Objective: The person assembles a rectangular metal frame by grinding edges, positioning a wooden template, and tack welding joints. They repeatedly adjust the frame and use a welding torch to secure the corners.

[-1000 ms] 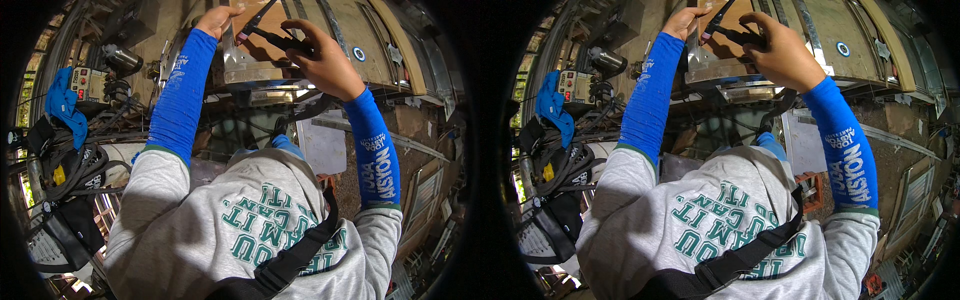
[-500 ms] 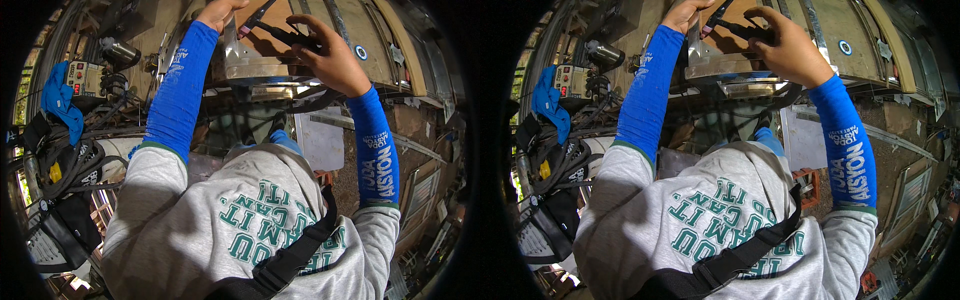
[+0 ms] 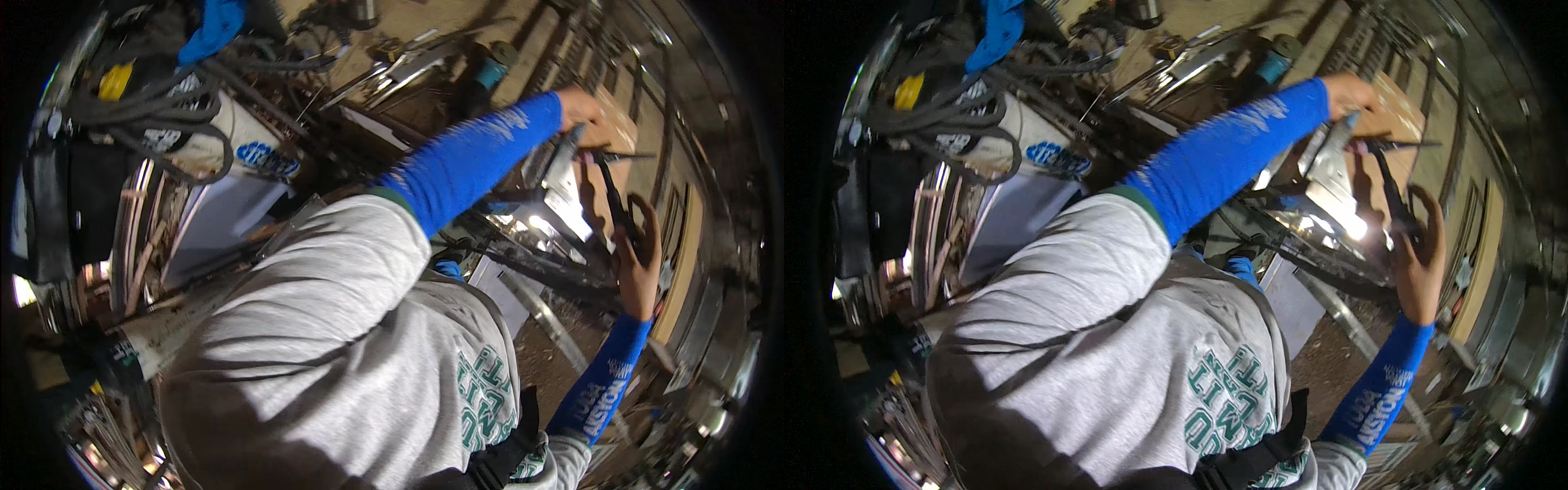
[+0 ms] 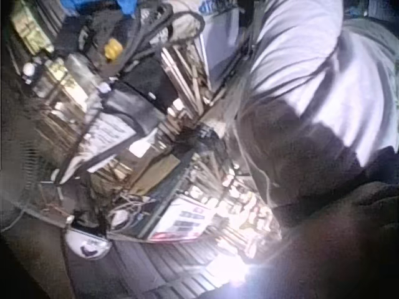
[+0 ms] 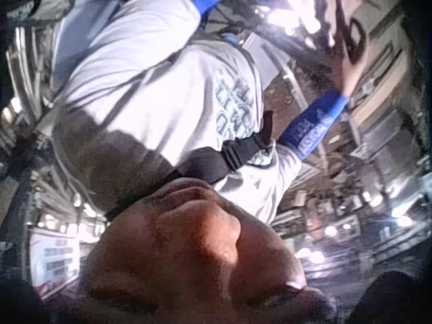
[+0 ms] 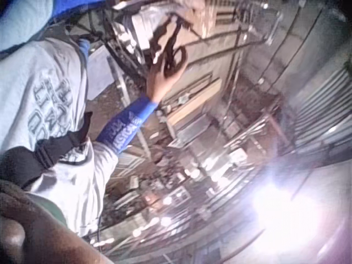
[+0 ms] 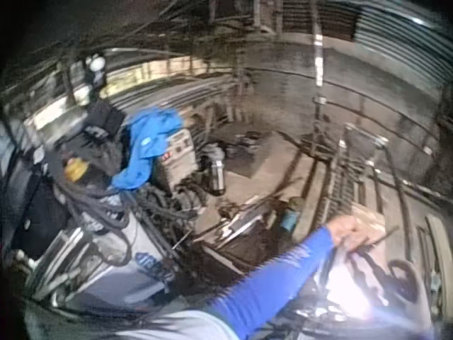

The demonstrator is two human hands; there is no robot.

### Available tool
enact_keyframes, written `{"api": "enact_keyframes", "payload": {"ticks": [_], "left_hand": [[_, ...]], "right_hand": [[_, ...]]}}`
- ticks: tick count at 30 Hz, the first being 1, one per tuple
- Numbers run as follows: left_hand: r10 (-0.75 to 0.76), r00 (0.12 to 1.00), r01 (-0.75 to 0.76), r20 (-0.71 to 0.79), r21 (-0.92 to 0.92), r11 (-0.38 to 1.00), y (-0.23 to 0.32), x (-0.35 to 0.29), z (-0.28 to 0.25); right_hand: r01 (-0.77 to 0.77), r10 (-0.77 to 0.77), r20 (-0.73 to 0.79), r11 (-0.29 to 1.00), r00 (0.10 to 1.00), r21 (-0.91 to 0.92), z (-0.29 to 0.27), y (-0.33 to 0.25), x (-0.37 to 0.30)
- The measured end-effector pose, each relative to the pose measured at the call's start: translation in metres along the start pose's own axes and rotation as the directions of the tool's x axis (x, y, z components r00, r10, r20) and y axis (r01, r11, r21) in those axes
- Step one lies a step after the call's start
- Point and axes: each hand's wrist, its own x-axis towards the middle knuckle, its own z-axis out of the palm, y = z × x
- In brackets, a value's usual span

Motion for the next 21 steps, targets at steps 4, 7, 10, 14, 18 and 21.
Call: {"api": "enact_keyframes", "payload": {"ticks": [4, 7, 10, 14, 18, 21], "left_hand": [[0.089, 0.980, -0.084, -0.177, 0.036, 0.996, 0.004, -0.005, 0.015], [0.039, 0.973, 0.025, -0.228, 0.268, 0.963, 0.014, -0.011, 0.014], [0.027, 0.981, 0.028, -0.190, 0.283, 0.959, 0.022, -0.026, 0.025], [0.051, 0.984, 0.013, -0.170, 0.352, 0.936, 0.019, -0.009, 0.016], [0.052, 0.973, 0.002, -0.223, 0.236, 0.972, 0.018, -0.017, 0.028], [0.080, 0.968, -0.037, -0.238, 0.182, 0.983, 0.022, -0.032, 0.026]], "right_hand": [[-0.154, 0.156, 0.041, 0.987, 0.987, -0.039, 0.002, -0.019, 0.002], [-0.143, 0.145, 0.015, 0.986, 0.989, -0.082, 0.008, -0.020, 0.006], [-0.183, 0.183, -0.014, 0.972, 0.983, -0.148, 0.004, -0.022, 0.003], [-0.229, 0.229, -0.007, 0.970, 0.973, -0.081, 0.015, -0.033, 0.010], [-0.252, 0.248, -0.066, 0.965, 0.967, -0.073, 0.018, -0.036, -0.002], [-0.193, 0.187, -0.091, 0.979, 0.978, -0.065, 0.015, -0.029, -0.003]]}}
